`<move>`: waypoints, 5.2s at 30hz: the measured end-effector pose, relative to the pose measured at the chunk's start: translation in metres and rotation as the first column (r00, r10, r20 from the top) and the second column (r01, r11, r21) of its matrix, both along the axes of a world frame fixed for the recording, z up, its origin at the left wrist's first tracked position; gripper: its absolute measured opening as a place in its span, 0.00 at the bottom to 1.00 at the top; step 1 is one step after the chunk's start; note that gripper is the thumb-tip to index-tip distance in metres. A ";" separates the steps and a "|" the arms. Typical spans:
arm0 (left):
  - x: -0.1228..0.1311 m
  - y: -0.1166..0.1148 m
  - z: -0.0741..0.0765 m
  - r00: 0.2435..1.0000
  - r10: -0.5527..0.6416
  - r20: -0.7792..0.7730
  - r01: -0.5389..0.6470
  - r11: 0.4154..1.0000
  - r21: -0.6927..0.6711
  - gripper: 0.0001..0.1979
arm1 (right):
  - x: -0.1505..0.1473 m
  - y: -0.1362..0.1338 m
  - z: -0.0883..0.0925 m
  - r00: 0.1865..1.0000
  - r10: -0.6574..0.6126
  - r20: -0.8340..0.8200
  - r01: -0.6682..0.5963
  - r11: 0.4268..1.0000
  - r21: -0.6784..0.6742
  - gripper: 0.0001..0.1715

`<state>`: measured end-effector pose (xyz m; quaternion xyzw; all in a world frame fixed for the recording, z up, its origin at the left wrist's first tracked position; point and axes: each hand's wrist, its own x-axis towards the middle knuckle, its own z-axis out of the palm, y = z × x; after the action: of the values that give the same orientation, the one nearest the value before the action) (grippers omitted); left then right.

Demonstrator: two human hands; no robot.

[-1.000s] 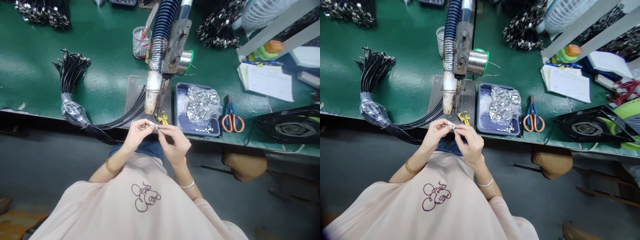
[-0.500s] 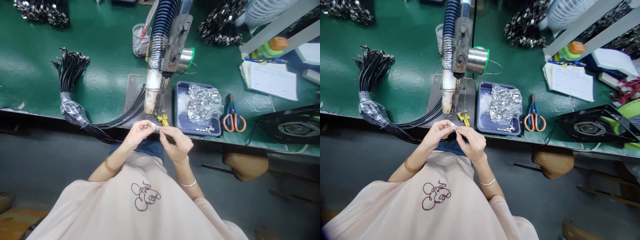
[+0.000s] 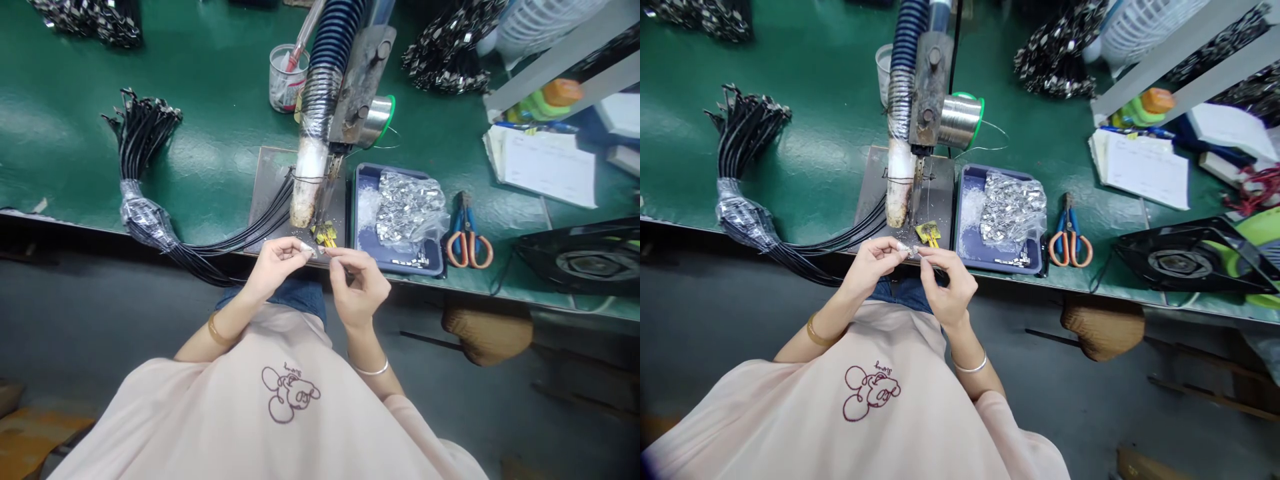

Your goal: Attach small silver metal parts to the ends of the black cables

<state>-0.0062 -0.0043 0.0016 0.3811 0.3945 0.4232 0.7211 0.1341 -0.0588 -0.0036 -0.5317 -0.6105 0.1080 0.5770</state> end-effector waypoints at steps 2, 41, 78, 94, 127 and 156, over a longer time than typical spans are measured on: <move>0.000 0.000 -0.001 1.000 -0.012 0.013 0.012 1.000 -0.019 0.20 | 0.000 0.001 0.000 0.995 0.003 -0.100 -0.009 0.998 -0.065 0.04; 0.001 0.003 0.005 0.997 0.047 -0.068 -0.042 0.997 0.069 0.11 | 0.002 0.010 -0.008 0.981 -0.002 0.196 -0.010 0.998 0.062 0.08; 0.006 0.008 0.010 0.985 0.100 -0.138 -0.091 0.993 0.072 0.06 | 0.003 0.018 -0.007 0.905 -0.075 0.418 0.003 0.986 0.169 0.12; 0.005 0.007 0.015 0.963 0.146 -0.228 -0.111 0.981 0.159 0.05 | 0.001 0.018 -0.004 0.927 -0.052 0.371 0.000 0.990 0.141 0.11; -0.009 -0.005 0.002 0.990 0.014 -0.140 0.013 0.982 0.188 0.15 | 0.003 0.013 -0.002 0.978 0.002 0.210 -0.009 0.999 0.034 0.08; -0.006 -0.007 -0.007 0.943 0.020 -0.333 0.106 0.927 0.358 0.15 | 0.002 0.016 -0.010 0.953 -0.080 0.293 0.034 0.987 0.160 0.10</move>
<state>-0.0118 -0.0118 -0.0059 0.5848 0.4140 0.4040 0.5687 0.1363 -0.0424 -0.0139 -0.5135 -0.6815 -0.0373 0.5201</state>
